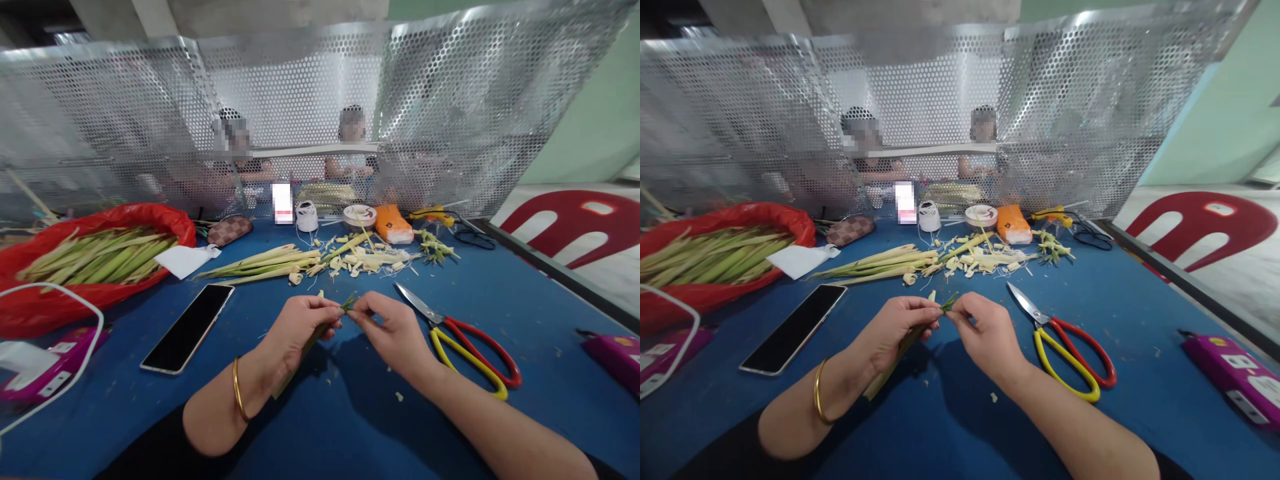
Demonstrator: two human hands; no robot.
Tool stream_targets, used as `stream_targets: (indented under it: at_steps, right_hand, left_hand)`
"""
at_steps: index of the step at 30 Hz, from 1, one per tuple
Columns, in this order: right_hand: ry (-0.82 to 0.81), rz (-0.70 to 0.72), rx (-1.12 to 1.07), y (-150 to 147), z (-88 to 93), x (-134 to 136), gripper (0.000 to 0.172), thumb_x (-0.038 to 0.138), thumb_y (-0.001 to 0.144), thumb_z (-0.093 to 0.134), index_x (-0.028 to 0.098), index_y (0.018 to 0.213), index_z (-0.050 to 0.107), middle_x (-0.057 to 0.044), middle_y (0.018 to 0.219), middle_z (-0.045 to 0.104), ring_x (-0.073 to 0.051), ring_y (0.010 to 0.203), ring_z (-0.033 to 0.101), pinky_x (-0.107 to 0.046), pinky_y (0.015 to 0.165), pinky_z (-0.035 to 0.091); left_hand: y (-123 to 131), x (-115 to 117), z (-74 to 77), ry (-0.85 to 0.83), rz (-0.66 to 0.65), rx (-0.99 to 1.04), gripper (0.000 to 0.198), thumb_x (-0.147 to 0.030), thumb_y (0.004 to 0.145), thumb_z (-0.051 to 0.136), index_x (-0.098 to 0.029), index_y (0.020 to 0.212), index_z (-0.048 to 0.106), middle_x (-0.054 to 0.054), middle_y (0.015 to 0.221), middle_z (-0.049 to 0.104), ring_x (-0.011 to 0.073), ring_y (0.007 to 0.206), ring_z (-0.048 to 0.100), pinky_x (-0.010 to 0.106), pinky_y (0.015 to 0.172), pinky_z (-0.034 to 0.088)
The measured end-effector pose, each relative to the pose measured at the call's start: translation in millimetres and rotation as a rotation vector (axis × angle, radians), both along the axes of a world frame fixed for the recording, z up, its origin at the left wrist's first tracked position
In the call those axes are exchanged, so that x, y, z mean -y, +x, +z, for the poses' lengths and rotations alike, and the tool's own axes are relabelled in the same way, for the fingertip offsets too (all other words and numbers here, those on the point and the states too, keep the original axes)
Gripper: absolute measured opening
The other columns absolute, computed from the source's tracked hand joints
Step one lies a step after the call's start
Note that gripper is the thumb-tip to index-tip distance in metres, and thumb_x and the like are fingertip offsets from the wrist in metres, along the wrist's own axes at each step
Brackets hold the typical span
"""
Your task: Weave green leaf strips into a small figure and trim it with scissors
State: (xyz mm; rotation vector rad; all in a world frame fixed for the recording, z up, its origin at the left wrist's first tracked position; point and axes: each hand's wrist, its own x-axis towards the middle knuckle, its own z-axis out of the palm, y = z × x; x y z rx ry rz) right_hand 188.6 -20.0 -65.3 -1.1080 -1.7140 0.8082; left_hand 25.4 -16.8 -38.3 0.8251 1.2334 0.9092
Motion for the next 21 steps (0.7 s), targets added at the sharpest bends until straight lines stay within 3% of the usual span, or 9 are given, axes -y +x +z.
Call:
stream_targets:
  at_steps: [5, 10, 14, 21]
  right_hand:
    - [-0.283, 0.067, -0.153, -1, -0.8, -5, 0.023, 0.037, 0.079, 0.060, 0.020, 0.065, 0.057, 0.001, 0.059, 0.059, -0.014, 0.058, 0.054, -0.028, 0.060, 0.041]
    - [-0.350, 0.098, -0.299, -5, 2.6, -3, 0.025, 0.042, 0.074, 0.065, 0.019, 0.064, 0.059, 0.001, 0.060, 0.059, -0.014, 0.061, 0.054, -0.028, 0.064, 0.043]
    - [-0.512, 0.074, -0.408, -10, 4.1, 5, 0.029, 0.046, 0.071, 0.071, 0.018, 0.073, 0.064, 0.001, 0.068, 0.062, -0.013, 0.063, 0.055, -0.028, 0.066, 0.043]
    - [-0.593, 0.092, -0.466, -16, -2.1, 10, 0.025, 0.035, 0.063, 0.079, 0.018, 0.077, 0.070, -0.002, 0.079, 0.069, -0.014, 0.072, 0.058, -0.026, 0.066, 0.040]
  left_hand:
    - [-5, 1, 2.1, -0.007, -0.072, -0.008, 0.016, -0.022, 0.067, 0.075, -0.011, 0.075, 0.068, 0.004, 0.061, 0.067, 0.0099, 0.049, 0.057, 0.021, 0.052, 0.046]
    - [-4, 2, 2.1, -0.002, -0.084, 0.018, 0.015, -0.025, 0.072, 0.072, -0.011, 0.072, 0.067, 0.004, 0.064, 0.065, 0.0097, 0.052, 0.058, 0.020, 0.051, 0.046]
    - [-4, 1, 3.5, -0.049, -0.021, 0.061, 0.018, -0.027, 0.072, 0.074, -0.013, 0.079, 0.067, 0.005, 0.074, 0.068, 0.0130, 0.061, 0.064, 0.021, 0.051, 0.048]
    - [0, 4, 1.6, -0.108, -0.011, 0.062, 0.014, -0.023, 0.075, 0.070, -0.013, 0.084, 0.067, 0.002, 0.069, 0.065, 0.0109, 0.055, 0.060, 0.019, 0.048, 0.048]
